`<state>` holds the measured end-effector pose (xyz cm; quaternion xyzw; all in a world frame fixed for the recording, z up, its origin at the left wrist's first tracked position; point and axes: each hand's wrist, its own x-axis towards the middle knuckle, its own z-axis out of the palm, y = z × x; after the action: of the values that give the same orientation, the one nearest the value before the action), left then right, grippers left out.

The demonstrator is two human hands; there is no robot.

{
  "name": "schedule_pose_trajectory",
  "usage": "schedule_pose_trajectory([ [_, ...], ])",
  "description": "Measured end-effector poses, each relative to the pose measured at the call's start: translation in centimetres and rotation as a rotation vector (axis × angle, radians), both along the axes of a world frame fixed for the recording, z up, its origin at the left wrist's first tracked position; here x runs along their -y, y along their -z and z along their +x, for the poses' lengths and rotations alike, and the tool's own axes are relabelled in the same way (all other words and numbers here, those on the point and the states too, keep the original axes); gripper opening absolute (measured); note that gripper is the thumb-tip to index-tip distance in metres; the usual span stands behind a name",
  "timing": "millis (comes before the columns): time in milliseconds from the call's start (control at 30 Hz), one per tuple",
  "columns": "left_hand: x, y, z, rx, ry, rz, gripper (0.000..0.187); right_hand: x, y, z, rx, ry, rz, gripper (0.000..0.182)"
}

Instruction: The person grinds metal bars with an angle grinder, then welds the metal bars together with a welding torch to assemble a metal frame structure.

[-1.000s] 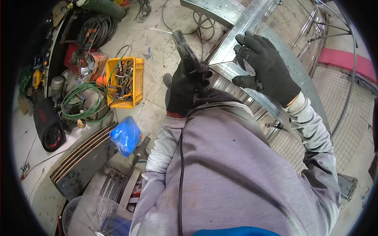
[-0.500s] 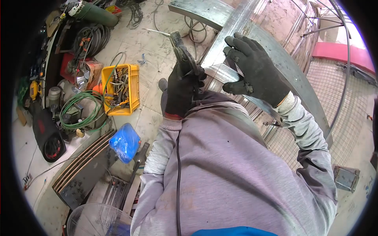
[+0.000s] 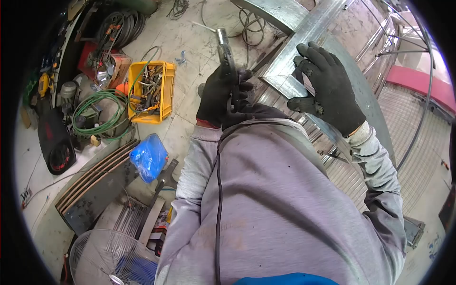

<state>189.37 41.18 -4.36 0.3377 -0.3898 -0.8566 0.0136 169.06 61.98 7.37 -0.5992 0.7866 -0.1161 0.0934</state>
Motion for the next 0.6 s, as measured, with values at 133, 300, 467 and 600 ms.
schedule_pose_trajectory([
  [133, -0.7, 0.4, 0.0, -0.054, 0.056, 0.037, 0.033, 0.2, -0.2, 0.0, 0.002, -0.018, -0.001, 0.087],
  [300, -1.7, 0.7, 0.1, 0.008, -0.024, 0.015, 0.027, 0.0, -0.2, 0.9, -0.018, 0.06, -0.031, 0.084],
  [467, -1.9, 1.2, 0.0, 0.0, -0.045, -0.004, 0.026, -0.4, -0.6, 1.9, -0.011, 0.112, 0.034, 0.091],
  [600, -1.5, 0.7, 0.0, 0.022, 0.005, 0.033, 0.019, -0.5, -0.3, 2.7, 0.069, 0.18, 0.06, 0.093],
])
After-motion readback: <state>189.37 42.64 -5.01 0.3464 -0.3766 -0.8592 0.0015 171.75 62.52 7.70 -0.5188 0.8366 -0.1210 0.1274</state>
